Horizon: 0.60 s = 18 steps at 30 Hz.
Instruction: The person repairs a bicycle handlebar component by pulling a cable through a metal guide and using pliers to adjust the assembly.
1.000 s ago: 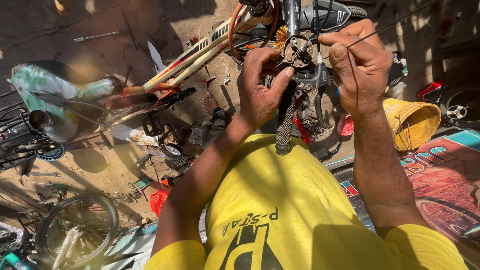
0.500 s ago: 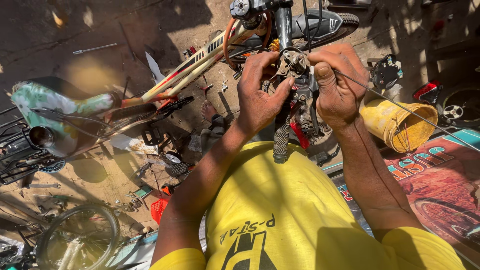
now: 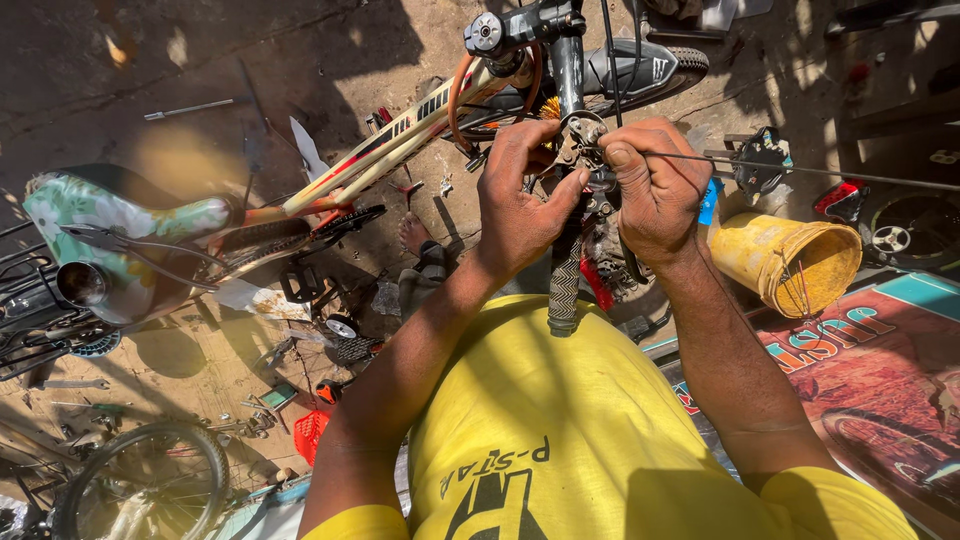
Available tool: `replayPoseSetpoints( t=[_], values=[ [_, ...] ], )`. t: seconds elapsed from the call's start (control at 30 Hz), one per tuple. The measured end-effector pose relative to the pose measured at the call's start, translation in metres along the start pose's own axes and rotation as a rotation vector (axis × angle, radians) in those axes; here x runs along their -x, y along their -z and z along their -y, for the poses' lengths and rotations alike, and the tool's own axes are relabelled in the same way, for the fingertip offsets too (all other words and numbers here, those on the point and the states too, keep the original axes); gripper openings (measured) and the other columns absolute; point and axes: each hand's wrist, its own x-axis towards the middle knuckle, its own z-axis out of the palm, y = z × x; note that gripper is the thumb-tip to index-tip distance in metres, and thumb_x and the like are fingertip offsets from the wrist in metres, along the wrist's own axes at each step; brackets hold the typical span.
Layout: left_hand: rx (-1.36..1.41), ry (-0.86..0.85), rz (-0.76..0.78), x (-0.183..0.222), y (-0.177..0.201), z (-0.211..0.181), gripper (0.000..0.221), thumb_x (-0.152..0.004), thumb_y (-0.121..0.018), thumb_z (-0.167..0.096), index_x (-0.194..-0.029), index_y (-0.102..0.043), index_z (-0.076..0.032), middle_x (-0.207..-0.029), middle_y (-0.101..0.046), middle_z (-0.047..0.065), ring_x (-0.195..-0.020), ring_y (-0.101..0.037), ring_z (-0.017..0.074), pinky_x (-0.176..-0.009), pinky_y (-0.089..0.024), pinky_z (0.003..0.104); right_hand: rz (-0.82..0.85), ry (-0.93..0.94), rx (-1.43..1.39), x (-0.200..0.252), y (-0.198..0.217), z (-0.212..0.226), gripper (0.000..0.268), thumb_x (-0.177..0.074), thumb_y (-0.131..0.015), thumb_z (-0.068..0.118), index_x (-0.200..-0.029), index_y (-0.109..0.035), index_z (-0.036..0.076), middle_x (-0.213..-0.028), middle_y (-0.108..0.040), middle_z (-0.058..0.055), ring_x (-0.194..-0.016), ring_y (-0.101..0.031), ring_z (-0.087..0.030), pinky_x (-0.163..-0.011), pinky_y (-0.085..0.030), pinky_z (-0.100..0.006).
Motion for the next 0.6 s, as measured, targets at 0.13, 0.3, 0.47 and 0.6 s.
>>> replayPoseSetpoints(
  t=[0.13,0.3,0.47,0.6],
  values=[
    [0.012,-0.015,0.020,-0.0009,0.0001,0.0010,0.050,-0.091,-0.084,-0.009,-0.134,-0.058,-0.002,-0.125,-0.059,0.011,-0.110,-0.067,0.0179,-0.094,-0.061,0.030,0.010,0.012,0.018,-0.0023,-0.0018,0.0004,0.015,-0.113,-0.064,0.011,-0.109,-0.069,-0.003,-0.099,-0.069,-0.013,-0.089,-0.066,-0.021,-0.076,-0.054,-0.031],
    [0.014,-0.016,0.013,-0.0013,-0.0005,0.0022,0.049,-0.091,-0.083,-0.009,-0.133,-0.058,-0.002,-0.125,-0.059,0.011,-0.110,-0.066,0.0178,-0.094,-0.060,0.030,0.021,0.026,0.067,-0.0010,-0.0016,-0.0005,0.015,-0.113,-0.065,0.011,-0.111,-0.068,-0.003,-0.100,-0.069,-0.014,-0.090,-0.067,-0.022,-0.080,-0.054,-0.034],
    [-0.001,-0.009,0.007,-0.0013,0.0004,0.0004,0.048,-0.091,-0.084,-0.009,-0.132,-0.059,-0.002,-0.124,-0.060,0.011,-0.109,-0.067,0.0170,-0.093,-0.060,0.030,0.021,0.037,0.052,0.0023,-0.0026,-0.0008,0.014,-0.114,-0.065,0.012,-0.113,-0.068,-0.002,-0.103,-0.069,-0.014,-0.092,-0.067,-0.023,-0.080,-0.055,-0.034],
    [-0.008,0.004,-0.009,-0.0018,0.0005,-0.0008,0.048,-0.089,-0.085,-0.010,-0.130,-0.061,-0.002,-0.123,-0.061,0.010,-0.107,-0.068,0.0161,-0.092,-0.061,0.028,0.021,0.037,0.059,0.0037,-0.0043,-0.0023,0.014,-0.113,-0.065,0.012,-0.113,-0.068,-0.002,-0.103,-0.069,-0.014,-0.091,-0.066,-0.023,-0.076,-0.054,-0.032]
  ],
)
